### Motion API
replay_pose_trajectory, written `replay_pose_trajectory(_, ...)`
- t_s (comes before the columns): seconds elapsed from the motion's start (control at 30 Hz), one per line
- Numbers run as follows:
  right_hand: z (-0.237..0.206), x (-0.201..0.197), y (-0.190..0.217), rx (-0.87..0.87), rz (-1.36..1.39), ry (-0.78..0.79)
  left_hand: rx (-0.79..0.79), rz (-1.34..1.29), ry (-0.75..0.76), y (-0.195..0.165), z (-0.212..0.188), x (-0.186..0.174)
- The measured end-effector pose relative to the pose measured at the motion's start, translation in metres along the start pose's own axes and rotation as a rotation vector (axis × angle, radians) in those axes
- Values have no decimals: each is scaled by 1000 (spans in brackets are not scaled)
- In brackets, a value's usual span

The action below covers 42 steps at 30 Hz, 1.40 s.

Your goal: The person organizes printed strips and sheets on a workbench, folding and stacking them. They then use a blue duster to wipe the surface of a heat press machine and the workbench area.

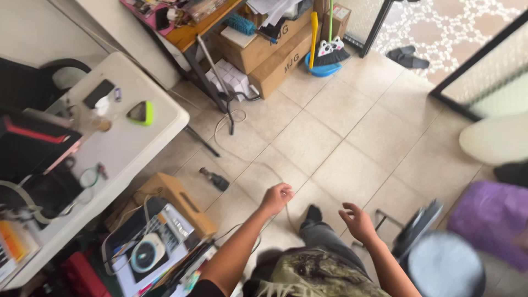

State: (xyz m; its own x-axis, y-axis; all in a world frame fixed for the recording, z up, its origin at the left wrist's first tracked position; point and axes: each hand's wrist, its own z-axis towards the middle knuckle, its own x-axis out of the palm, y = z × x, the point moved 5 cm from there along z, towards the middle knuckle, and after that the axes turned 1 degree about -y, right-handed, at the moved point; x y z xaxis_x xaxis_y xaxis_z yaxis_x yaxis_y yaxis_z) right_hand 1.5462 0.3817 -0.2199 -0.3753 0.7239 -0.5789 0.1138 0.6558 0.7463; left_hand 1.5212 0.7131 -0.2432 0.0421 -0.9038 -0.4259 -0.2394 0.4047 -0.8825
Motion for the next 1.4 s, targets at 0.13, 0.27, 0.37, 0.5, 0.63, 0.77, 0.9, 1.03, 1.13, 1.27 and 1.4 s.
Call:
replay_pose_trajectory(0.13,126,-44,48,-2,-134,51,-77,-16,-79,-17,117,-24)
replay_pose_trajectory(0.27,239,-71,95,-96,-103,77,-80,-3,-179,-27,226,-65)
replay_pose_trajectory(0.37,327,-75,108,-109,-129,85,-113,-47,-203,-14,313,-89)
replay_pose_trajectory(0.5,446,-70,109,-5,-110,66,-138,-73,-232,15,447,-113)
replay_pose_trajectory(0.63,549,-65,127,181,-92,-17,-233,-94,-242,29,604,-149)
replay_pose_trajectory(0.77,622,-53,146,388,59,15,-388,-95,-296,47,738,-181)
replay_pose_trajectory(0.9,686,-32,157,381,27,80,-564,-262,-306,69,839,-192)
replay_pose_trajectory(1.03,742,-9,158,381,7,127,-561,-285,-502,83,915,-206)
replay_pose_trajectory(1.13,776,12,154,403,16,171,-687,-474,-596,104,954,-207)
replay_pose_trajectory(1.27,798,35,150,393,-65,233,-696,-750,-546,122,982,-198)
replay_pose_trajectory(1.4,796,20,132,483,-83,266,-860,-1006,-452,134,980,-178)
